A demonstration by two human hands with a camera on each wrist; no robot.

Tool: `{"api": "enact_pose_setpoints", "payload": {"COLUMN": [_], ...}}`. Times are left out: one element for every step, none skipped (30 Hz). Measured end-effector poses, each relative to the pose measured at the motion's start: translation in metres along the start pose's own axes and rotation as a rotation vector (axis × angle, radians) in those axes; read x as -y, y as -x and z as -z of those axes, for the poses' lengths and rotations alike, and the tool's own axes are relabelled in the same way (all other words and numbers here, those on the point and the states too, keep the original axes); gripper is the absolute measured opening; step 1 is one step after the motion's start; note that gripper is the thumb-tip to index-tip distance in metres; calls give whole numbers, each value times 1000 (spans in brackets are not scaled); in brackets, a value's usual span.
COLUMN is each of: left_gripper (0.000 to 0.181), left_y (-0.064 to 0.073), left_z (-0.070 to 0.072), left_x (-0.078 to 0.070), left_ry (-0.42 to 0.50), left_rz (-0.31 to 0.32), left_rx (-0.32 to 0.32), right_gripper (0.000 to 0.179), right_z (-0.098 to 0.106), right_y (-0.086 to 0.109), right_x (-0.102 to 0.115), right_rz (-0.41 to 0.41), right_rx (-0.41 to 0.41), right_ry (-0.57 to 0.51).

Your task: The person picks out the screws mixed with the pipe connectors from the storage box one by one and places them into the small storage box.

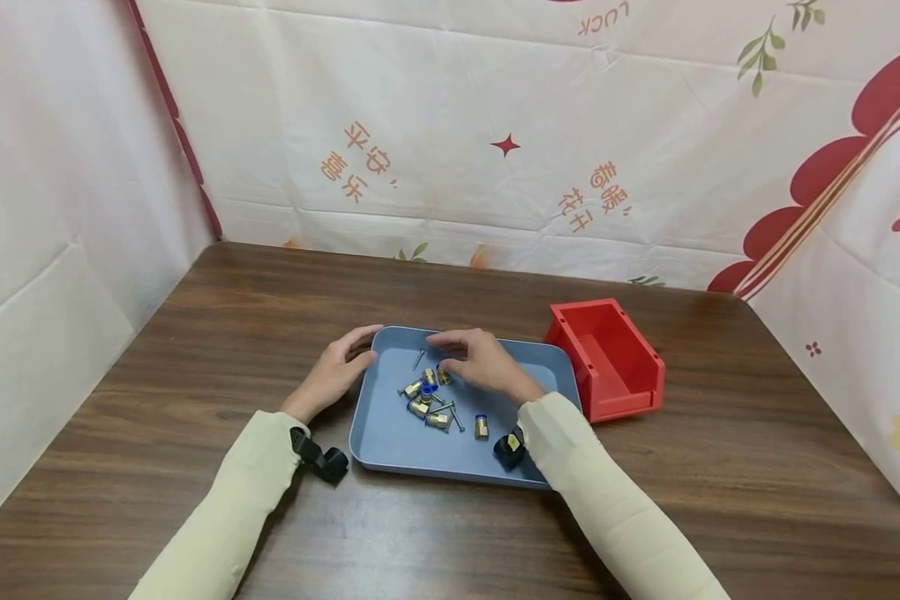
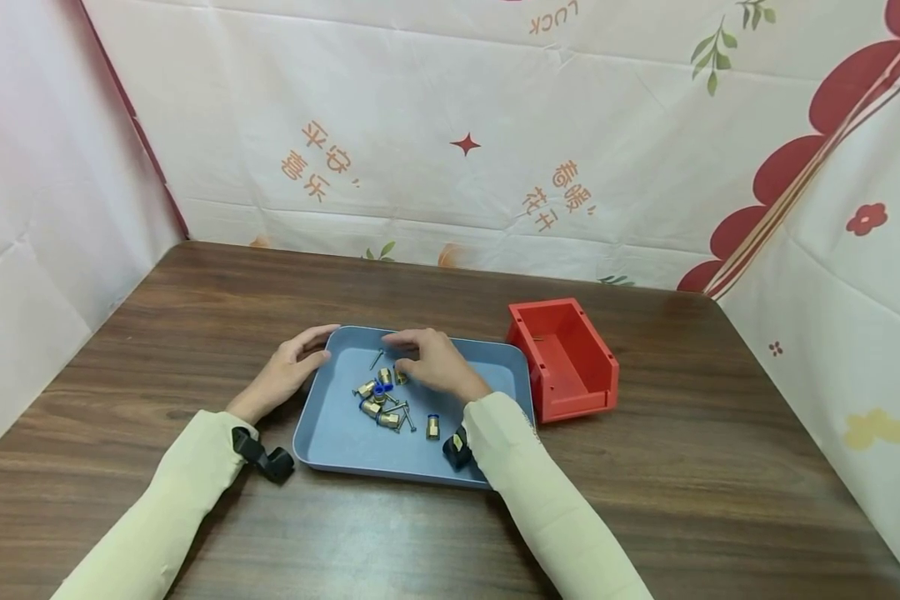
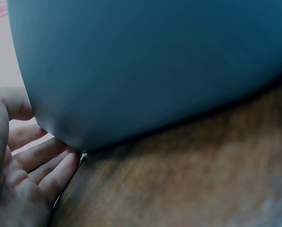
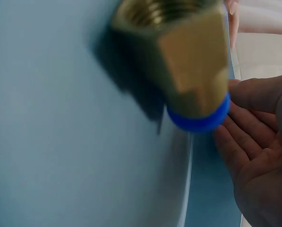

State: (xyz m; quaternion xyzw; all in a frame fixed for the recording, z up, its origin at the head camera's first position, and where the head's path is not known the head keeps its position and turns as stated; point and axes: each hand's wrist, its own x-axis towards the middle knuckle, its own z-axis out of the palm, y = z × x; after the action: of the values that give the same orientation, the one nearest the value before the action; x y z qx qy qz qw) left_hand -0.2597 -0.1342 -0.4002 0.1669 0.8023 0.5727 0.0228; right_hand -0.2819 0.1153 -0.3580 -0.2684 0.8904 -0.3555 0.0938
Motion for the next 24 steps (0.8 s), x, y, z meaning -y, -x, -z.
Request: {"api": "enact_pose_setpoints", "payload": {"left_gripper": [44, 44, 44, 44, 44, 44, 44, 44, 44, 44, 43, 43, 43, 43, 44, 44, 44, 44, 44, 44, 44, 44, 44, 44], "left_y": [0, 0, 0, -1, 0, 0, 0, 0, 0, 0, 0, 0, 0, 0, 0, 0, 0, 0, 0, 0, 0, 0, 0, 0], "left_z": [0, 0, 0, 0, 0, 0, 0, 0, -1, -1, 0, 0, 0, 0, 0, 0, 0, 0, 0, 0, 0, 0, 0, 0], "left_x": [0, 0, 1, 1, 1, 1, 1, 1, 1, 1, 1, 2, 2, 2, 1, 2, 2, 2, 1, 1, 1, 2, 2, 2], "left_ry": [1, -1, -3, -8, -11, -13, -13, -13, -10, -9, -5, -4, -3, -1, -1, -5, -7, -6, -4, -3, -3, -4, -2, 0], "left_rz": [2, 5, 7, 10, 10, 12, 11, 11, 11, 11, 12, 13, 13, 16, 17, 15, 11, 11, 10, 10, 8, 8, 11, 15], "left_rx": [-1, -2, -3, -4, -3, -3, -3, -2, -2, -4, -5, -7, -7, -9, -10, -9, -9, -9, -8, -6, -3, -1, 1, 1], "right_gripper": [42, 42, 42, 42, 42, 42, 41, 41, 40, 40, 40, 39, 39, 39, 39, 38, 38, 38, 37, 36, 36, 35, 34, 33], "right_z": [-1, -1, -2, -2, -3, -4, -5, -6, -6, -7, -8, -9, -10, -10, -11, -11, -11, -12, -12, -12, -13, -13, -13, -14], "right_y": [0, -1, -1, -2, -2, -3, -3, -4, -4, -5, -6, -6, -6, -6, -6, -6, -6, -6, -6, -5, -5, -5, -5, -5], "right_x": [0, 1, 2, 2, 3, 3, 4, 4, 5, 5, 6, 7, 8, 8, 9, 9, 9, 9, 9, 9, 8, 8, 7, 7], "right_rz": [5, 9, 11, 12, 10, 7, 7, 7, 7, 8, 8, 7, 7, 3, -2, -7, -10, -13, -18, -22, -27, -32, -37, -44], "right_rx": [4, 7, 9, 12, 13, 14, 17, 21, 26, 31, 39, 48, 56, 61, 64, 65, 65, 61, 57, 50, 43, 36, 30, 24], "right_ry": [5, 11, 13, 13, 14, 11, 13, 17, 24, 35, 44, 54, 68, 78, 87, 94, 98, 103, 103, 101, 98, 95, 90, 85]}}
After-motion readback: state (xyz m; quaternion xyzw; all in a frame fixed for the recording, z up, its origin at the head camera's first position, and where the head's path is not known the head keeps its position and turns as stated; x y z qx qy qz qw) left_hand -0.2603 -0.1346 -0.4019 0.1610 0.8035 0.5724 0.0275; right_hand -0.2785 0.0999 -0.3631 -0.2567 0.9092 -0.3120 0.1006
